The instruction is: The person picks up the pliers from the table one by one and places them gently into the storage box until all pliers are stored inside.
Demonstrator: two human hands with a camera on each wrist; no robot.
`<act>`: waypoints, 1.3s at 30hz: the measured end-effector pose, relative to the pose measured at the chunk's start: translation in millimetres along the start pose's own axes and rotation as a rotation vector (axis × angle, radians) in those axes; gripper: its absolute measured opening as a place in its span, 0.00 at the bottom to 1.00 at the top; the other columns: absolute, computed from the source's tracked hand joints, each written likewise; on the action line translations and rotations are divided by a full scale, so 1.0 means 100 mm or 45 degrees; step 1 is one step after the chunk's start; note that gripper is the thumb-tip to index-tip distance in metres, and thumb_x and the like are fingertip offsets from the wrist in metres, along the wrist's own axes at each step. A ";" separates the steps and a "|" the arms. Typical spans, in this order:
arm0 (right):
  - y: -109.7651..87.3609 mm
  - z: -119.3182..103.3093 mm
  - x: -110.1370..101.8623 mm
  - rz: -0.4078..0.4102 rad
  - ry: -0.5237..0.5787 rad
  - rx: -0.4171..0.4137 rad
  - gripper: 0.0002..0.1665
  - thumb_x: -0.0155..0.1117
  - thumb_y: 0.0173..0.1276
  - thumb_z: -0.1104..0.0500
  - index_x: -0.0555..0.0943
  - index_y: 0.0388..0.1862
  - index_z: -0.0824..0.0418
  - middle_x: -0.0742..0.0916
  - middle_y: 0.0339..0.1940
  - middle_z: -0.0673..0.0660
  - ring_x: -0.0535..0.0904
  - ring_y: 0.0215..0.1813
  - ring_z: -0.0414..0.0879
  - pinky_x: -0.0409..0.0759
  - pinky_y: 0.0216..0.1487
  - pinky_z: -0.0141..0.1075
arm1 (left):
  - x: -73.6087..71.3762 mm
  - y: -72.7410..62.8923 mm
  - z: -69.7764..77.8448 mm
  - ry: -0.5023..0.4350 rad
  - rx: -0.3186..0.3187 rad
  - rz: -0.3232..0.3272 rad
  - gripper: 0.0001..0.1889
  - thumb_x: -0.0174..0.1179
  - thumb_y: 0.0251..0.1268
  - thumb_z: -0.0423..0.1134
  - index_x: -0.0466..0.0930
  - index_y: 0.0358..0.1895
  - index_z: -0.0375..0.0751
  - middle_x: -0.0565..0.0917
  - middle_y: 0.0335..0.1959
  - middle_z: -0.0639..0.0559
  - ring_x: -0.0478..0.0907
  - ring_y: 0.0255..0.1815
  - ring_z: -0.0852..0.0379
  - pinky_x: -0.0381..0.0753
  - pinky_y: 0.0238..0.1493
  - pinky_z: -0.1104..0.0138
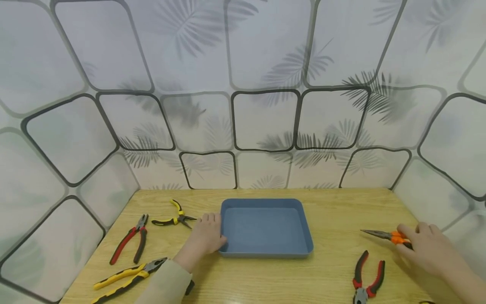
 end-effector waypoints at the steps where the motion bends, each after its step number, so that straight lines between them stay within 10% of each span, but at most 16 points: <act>1: 0.00 -0.01 -0.01 0.006 0.001 -0.003 0.34 0.64 0.76 0.37 0.79 0.63 0.64 0.79 0.39 0.69 0.75 0.39 0.59 0.75 0.35 0.53 | 0.00 0.00 0.00 0.003 0.000 -0.001 0.34 0.65 0.71 0.50 0.69 0.69 0.27 0.77 0.65 0.30 0.75 0.69 0.34 0.74 0.72 0.42; 22: 0.07 -0.29 -0.18 0.094 -0.001 -0.119 0.26 0.69 0.73 0.44 0.77 0.60 0.59 0.75 0.36 0.59 0.68 0.36 0.52 0.64 0.35 0.42 | 0.03 0.01 0.00 0.021 -0.003 -0.025 0.35 0.65 0.71 0.50 0.69 0.70 0.28 0.77 0.65 0.31 0.74 0.68 0.35 0.74 0.72 0.42; 39: 0.19 -0.77 -0.47 0.236 0.033 -0.222 0.27 0.72 0.70 0.46 0.80 0.62 0.59 0.81 0.41 0.65 0.77 0.42 0.59 0.75 0.42 0.54 | 0.05 0.04 -0.02 0.023 0.003 -0.022 0.35 0.66 0.71 0.52 0.69 0.68 0.27 0.78 0.61 0.31 0.76 0.65 0.35 0.76 0.69 0.42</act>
Point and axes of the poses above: each hand's wrist, its own y-axis towards the middle knuckle, its own x-axis out of the palm, z = x × y, the point moved 4 cm from there along y, towards the middle knuckle
